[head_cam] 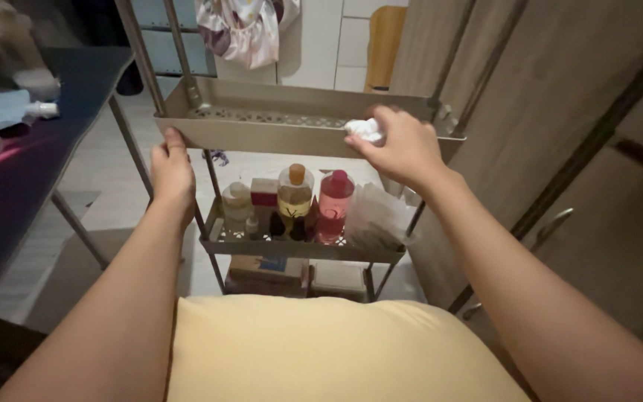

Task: The person wipes down the shelves of a rolling cart with a white cloth and cleans several cosmetic bottles and a thermometer before placing them back on the shelves.

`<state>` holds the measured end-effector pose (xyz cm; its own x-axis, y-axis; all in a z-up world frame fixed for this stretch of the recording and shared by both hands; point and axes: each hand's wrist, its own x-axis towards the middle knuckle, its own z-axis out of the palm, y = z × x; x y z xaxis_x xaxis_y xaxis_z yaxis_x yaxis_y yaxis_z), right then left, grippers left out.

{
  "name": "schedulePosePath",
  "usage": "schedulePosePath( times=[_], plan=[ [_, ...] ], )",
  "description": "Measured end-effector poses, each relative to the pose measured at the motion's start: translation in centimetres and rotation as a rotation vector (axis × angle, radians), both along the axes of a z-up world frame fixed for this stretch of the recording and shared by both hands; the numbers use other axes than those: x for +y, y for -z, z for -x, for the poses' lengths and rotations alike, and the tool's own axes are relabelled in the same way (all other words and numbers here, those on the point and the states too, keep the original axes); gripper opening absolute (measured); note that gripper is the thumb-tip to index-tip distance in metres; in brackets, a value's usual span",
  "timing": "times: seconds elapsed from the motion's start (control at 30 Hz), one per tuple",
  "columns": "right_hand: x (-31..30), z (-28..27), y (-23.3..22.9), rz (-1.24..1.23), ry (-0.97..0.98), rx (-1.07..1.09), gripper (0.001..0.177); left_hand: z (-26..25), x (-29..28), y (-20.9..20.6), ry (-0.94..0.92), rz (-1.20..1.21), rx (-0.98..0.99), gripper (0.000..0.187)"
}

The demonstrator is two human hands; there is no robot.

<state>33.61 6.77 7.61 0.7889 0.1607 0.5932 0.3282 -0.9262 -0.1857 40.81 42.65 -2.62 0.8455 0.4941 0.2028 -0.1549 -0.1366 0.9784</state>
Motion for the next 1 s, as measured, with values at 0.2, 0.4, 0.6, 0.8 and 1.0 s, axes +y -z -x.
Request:
schedulePosePath(
  times=[0.2, 0.4, 0.6, 0.8, 1.0],
  plan=[
    [0.5, 0.1, -0.1, 0.0, 0.009, 0.001, 0.028, 0.3, -0.3, -0.1, 0.056, 0.004, -0.005, 0.074],
    [0.9, 0.8, -0.6, -0.049, -0.04, 0.004, 0.02, 1.4, -0.6, -0.9, 0.048, -0.032, -0.006, 0.076],
    [1.1, 0.9, -0.3, -0.061, -0.045, -0.041, 0.017, 1.9, -1.0, -1.1, 0.02, -0.009, -0.017, 0.073],
    [1.0, 0.8, -0.1, -0.101, -0.069, -0.059, 0.015, 1.7, -0.7, -0.7, 0.031, 0.001, -0.022, 0.073],
    [0.8, 0.4, 0.0, -0.085, -0.085, -0.095, 0.015, 2.1, -0.8, -1.1, 0.009, -0.02, 0.024, 0.073]
  ],
)
